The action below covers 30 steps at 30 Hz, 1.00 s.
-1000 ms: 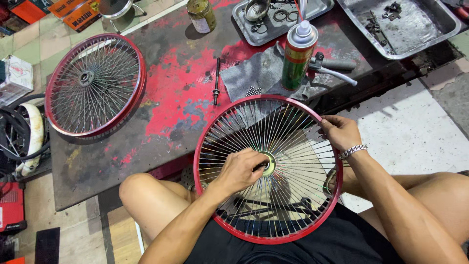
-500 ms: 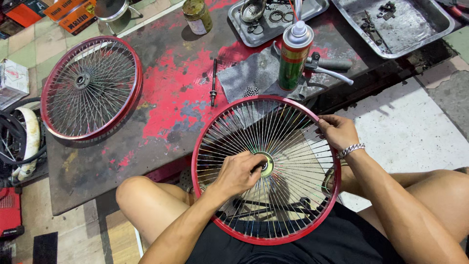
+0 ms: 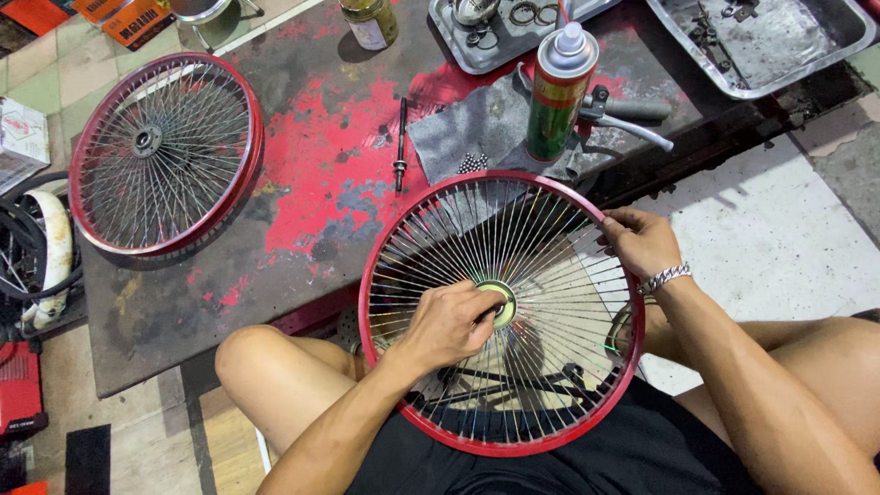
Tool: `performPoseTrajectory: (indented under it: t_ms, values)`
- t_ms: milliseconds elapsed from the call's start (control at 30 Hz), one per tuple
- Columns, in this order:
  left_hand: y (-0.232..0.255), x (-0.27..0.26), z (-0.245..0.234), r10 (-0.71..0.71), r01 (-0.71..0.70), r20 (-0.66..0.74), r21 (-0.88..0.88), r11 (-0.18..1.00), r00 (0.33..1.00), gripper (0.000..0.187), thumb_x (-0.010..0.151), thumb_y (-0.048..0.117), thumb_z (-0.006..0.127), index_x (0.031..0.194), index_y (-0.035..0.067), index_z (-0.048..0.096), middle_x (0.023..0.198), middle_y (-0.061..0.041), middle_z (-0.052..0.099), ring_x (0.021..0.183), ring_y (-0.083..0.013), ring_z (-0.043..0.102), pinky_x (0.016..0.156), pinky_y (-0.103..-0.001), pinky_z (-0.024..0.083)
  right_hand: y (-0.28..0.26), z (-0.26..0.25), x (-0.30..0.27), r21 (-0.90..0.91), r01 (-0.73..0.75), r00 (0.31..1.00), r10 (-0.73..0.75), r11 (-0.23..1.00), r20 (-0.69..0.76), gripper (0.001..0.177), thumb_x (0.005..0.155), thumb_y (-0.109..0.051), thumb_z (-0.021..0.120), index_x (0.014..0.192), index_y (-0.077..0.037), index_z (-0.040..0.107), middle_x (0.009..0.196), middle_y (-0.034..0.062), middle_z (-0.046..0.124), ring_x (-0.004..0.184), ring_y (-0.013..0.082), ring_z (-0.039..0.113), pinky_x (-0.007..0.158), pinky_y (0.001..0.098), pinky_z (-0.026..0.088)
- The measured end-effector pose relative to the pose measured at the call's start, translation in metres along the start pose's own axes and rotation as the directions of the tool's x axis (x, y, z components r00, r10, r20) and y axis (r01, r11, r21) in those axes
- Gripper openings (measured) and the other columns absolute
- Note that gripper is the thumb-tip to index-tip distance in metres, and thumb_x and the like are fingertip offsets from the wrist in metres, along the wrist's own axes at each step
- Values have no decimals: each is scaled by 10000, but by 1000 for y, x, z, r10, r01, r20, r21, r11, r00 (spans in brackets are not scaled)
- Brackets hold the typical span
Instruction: The person prepares a bicycle wheel hub by cleaning steel bearings with a cloth and degreaser, then applies grease to the hub before inserting the bearings.
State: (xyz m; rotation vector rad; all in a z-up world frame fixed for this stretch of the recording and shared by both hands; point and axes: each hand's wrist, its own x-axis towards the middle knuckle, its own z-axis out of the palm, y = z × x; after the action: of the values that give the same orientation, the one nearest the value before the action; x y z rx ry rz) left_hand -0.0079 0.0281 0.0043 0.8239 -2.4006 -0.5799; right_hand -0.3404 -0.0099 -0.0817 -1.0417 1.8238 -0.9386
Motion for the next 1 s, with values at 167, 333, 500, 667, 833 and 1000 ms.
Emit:
performPoseTrajectory:
  t_ms: [167,333,500,667,833,1000]
  values:
    - [-32,25,-14,-154,160,-188,20,987,970,179,851,228,747,991,117,759,909,-104,749,828,-289,721,737,-410,568,3,0,3,-3,19,1000,-19,1000,-3,292,984,-167,645,1193,20,727,960,137,772,831,176,731,743,313,573]
    - [-114,100,-24,-362,370,-214,1,929,907,218,854,213,710,1039,115,772,970,-120,769,908,-307,746,790,-414,581,-3,-3,0,-107,-9,1000,9,994,2,303,998,-178,625,1219,0,731,939,160,777,791,217,723,717,347,570]
    - [-192,158,0,-145,165,-89,290,943,985,218,789,142,695,977,124,805,911,-190,741,867,-398,707,762,-496,555,7,3,9,-107,53,999,-53,993,-3,298,966,-182,650,1192,-12,744,943,135,788,817,192,730,732,336,567]
    - [-244,177,32,-179,74,178,479,875,968,178,819,86,616,880,74,783,935,-262,711,899,-447,698,793,-540,557,11,1,12,-138,32,999,-33,990,-3,298,962,-204,663,1181,-21,749,944,140,791,822,200,729,745,330,563]
    - [-260,179,42,-119,21,160,511,860,980,141,814,73,612,839,19,739,944,-280,695,887,-464,696,772,-538,565,9,0,11,-152,59,998,-59,987,0,302,962,-204,658,1180,-15,747,957,141,787,829,187,735,753,320,568]
    - [-236,163,17,-70,40,67,372,927,995,190,669,143,736,799,10,698,887,-243,695,894,-460,661,789,-545,528,9,-2,12,-166,69,998,-67,984,14,307,974,-204,659,1195,-7,738,943,148,784,823,195,735,745,335,567]
